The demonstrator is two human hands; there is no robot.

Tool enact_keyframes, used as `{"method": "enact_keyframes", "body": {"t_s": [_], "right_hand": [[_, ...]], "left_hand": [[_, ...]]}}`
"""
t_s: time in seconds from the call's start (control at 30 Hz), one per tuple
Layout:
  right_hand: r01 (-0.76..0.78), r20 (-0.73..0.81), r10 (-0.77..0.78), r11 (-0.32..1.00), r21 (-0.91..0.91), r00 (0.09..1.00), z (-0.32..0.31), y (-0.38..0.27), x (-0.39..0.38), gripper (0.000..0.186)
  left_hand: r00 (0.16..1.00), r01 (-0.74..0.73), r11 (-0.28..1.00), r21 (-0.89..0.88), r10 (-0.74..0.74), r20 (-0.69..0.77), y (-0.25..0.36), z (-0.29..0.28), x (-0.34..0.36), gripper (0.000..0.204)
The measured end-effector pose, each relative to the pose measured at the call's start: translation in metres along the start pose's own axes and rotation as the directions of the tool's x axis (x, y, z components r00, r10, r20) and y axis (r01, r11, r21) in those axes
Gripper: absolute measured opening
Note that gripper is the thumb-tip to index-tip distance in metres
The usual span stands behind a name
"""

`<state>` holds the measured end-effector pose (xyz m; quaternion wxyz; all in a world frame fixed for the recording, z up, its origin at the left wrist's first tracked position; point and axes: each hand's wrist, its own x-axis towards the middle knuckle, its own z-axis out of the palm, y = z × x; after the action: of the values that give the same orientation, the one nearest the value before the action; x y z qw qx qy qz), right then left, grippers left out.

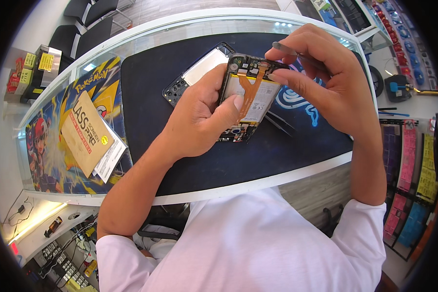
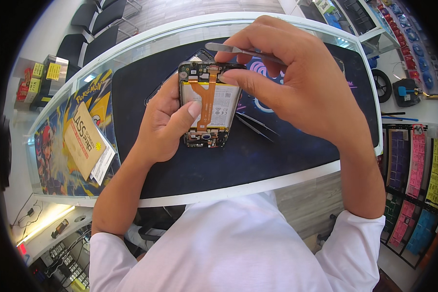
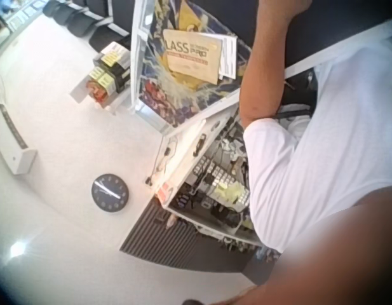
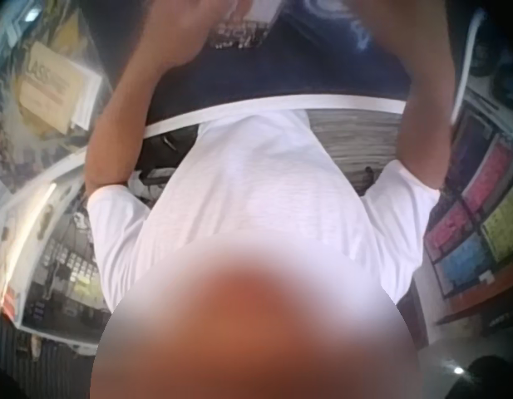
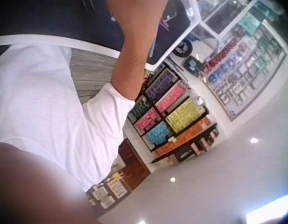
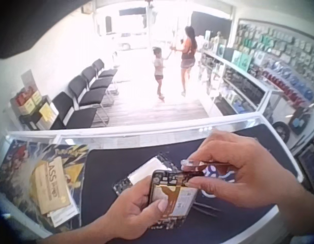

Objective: The person disassembles a smartphone by prying open the back cover and detaching internal components. They use a plastic pry tool to separate the battery and disconnect ribbon cables from the motherboard. The phone remains open with internal parts exposed by the end of the clip.

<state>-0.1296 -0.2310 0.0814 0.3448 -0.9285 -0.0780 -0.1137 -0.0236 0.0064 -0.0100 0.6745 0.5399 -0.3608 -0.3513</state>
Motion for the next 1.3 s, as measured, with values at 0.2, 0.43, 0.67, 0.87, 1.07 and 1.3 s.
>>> {"method": "enact_keyframes", "body": {"t_s": [0.2,0.43,0.67,0.87,1.07,1.3], "right_hand": [[0.003,-0.008,-0.003,0.999,0.049,1.0,0.001,-0.009,-0.003,0.027],[-0.072,-0.075,0.07,0.997,-0.024,0.995,0.015,-0.021,-0.003,0.023],[-0.141,-0.127,0.133,0.988,-0.056,0.983,0.024,-0.028,-0.003,0.022],[-0.112,-0.156,0.099,0.991,-0.077,0.983,0.025,-0.027,-0.003,0.023],[-0.132,-0.118,0.125,0.99,-0.057,0.985,0.024,-0.025,-0.001,0.024],[-0.223,0.021,0.222,0.974,0.044,0.975,0.017,-0.02,0.001,0.024]], "left_hand": [[0.999,-0.033,0.998,0.058,0.033,-0.007,-0.002,0.003,-0.002,0.04],[0.998,-0.05,0.991,0.128,0.055,-0.04,-0.006,0.005,-0.001,0.039],[0.999,-0.02,0.996,0.086,0.024,-0.044,-0.004,0.006,-0.001,0.041],[0.999,-0.029,0.995,0.09,0.032,-0.032,-0.005,0.007,-0.001,0.041],[1.0,-0.005,0.998,0.068,0.007,-0.03,-0.006,0.007,-0.001,0.04],[0.999,-0.014,0.999,0.051,0.015,-0.028,-0.008,0.008,-0.001,0.037]]}}
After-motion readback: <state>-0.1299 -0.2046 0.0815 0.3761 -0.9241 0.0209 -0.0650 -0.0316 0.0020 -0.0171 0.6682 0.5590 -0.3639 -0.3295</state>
